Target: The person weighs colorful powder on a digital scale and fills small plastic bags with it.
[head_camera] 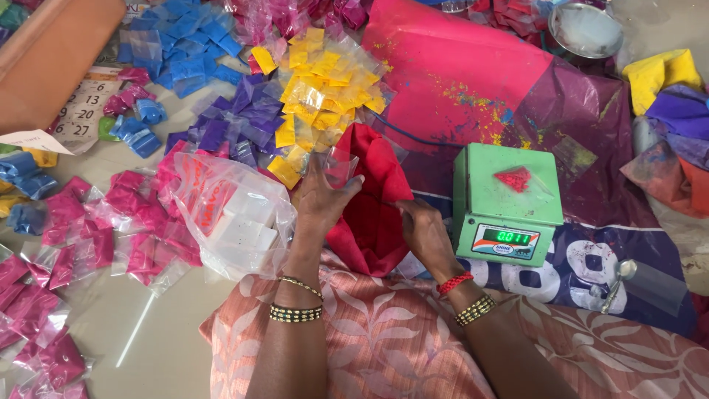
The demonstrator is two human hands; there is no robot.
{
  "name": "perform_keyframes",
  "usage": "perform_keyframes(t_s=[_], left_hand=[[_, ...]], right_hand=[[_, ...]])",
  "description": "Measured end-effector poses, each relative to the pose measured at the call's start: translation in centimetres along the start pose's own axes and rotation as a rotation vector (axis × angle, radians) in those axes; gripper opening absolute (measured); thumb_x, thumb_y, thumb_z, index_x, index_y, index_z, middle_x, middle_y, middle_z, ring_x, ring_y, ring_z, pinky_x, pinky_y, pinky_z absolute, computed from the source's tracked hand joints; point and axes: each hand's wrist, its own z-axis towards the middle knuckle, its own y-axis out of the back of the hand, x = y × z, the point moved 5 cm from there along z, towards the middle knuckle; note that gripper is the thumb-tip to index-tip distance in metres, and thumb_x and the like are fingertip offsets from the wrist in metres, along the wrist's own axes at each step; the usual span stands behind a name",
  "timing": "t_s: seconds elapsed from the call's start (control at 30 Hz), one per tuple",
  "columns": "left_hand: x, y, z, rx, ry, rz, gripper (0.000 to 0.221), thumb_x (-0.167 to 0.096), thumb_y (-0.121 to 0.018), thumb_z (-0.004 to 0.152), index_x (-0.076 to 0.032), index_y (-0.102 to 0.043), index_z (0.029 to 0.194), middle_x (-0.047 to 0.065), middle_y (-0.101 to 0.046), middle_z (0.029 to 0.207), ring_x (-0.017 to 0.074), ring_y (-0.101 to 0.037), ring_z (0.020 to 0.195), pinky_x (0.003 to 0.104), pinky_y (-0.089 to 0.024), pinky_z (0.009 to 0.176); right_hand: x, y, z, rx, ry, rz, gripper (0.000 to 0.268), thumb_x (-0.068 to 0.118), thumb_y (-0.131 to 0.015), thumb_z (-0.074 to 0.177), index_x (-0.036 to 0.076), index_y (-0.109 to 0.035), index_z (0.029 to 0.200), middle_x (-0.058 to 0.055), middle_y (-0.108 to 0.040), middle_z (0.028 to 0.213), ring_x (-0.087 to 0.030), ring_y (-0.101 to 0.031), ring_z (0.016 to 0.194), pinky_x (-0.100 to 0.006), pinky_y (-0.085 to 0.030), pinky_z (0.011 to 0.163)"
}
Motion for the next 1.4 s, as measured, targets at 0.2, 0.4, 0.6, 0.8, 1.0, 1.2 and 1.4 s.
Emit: perform_keyframes(t_s=[0.2,0.4,0.6,0.8,1.0,1.2,1.4], left_hand=[[0.3,-0.4,0.2,0.004,-0.005,0.027,0.078,-0.035,-0.087,0.075,0.002,-0.046,0.131,0.022,-0.065,0.117,0.0416,-0.064,0.11,0.048,-0.05,0.096],[0.1,-0.3,0.1,0.004,-0.018,0.009,0.087,-0.035,-0.087,0.073,0.005,-0.042,0.136,0.024,-0.064,0.121,0.0421,-0.063,0.111,0.047,-0.05,0.096],[0.0,0.1,-0.1,0.003,-0.007,-0.019,0.079,-0.034,-0.087,0.073,0.001,-0.046,0.131,0.022,-0.065,0.121,0.0399,-0.065,0.111,0.046,-0.051,0.096],[0.0,0.1,-0.3,-0.002,0.014,0.083,0.082,-0.035,-0.088,0.072,0.001,-0.045,0.132,0.021,-0.066,0.119,0.0413,-0.064,0.11,0.047,-0.051,0.094],[0.1,0.2,-0.1,0.004,0.023,0.026,0.076,-0.032,-0.089,0.072,-0.001,-0.048,0.127,0.02,-0.067,0.118,0.0394,-0.066,0.11,0.047,-0.053,0.094],[0.3,0.3,-0.2,-0.013,-0.018,0.03,0.076,-0.032,-0.088,0.073,0.0,-0.046,0.129,0.02,-0.065,0.122,0.0389,-0.066,0.111,0.046,-0.053,0.094],[0.8,0.0,0.0,0.006,0.002,0.071,0.077,-0.032,-0.089,0.072,-0.001,-0.047,0.128,0.02,-0.066,0.12,0.0393,-0.066,0.111,0.046,-0.053,0.095]], right_hand=[[-1.5,-0.3,-1.4,0.057,-0.152,0.108,0.024,-0.006,-0.061,0.088,-0.003,-0.072,0.108,-0.022,-0.074,0.094,-0.033,-0.076,0.083,-0.039,-0.058,0.073],[-2.9,-1.0,-2.0,0.125,-0.353,0.212,0.022,-0.002,-0.059,0.092,-0.002,-0.073,0.11,-0.016,-0.077,0.094,-0.021,-0.077,0.072,-0.033,-0.06,0.067],[-5.4,-0.6,-2.5,0.025,-0.529,0.654,0.021,0.001,-0.055,0.099,-0.007,-0.071,0.108,-0.013,-0.074,0.083,-0.016,-0.073,0.07,-0.029,-0.06,0.065],[-5.9,-0.8,-3.5,0.038,-0.68,0.777,0.02,0.006,-0.058,0.101,-0.007,-0.071,0.109,-0.012,-0.074,0.085,-0.016,-0.071,0.073,-0.03,-0.06,0.068],[-5.5,0.0,-2.9,0.008,-0.678,0.776,0.02,0.005,-0.057,0.101,-0.006,-0.071,0.11,-0.012,-0.074,0.086,-0.016,-0.071,0.073,-0.029,-0.061,0.07],[-2.6,-0.4,-1.2,-0.012,-0.253,0.258,0.023,-0.005,-0.057,0.094,-0.003,-0.072,0.111,-0.013,-0.076,0.088,-0.017,-0.076,0.072,-0.032,-0.06,0.065],[-3.0,-2.0,-1.5,0.073,-0.208,0.18,0.019,-0.002,-0.061,0.093,-0.004,-0.072,0.108,-0.015,-0.075,0.089,-0.017,-0.075,0.07,-0.031,-0.06,0.064]])
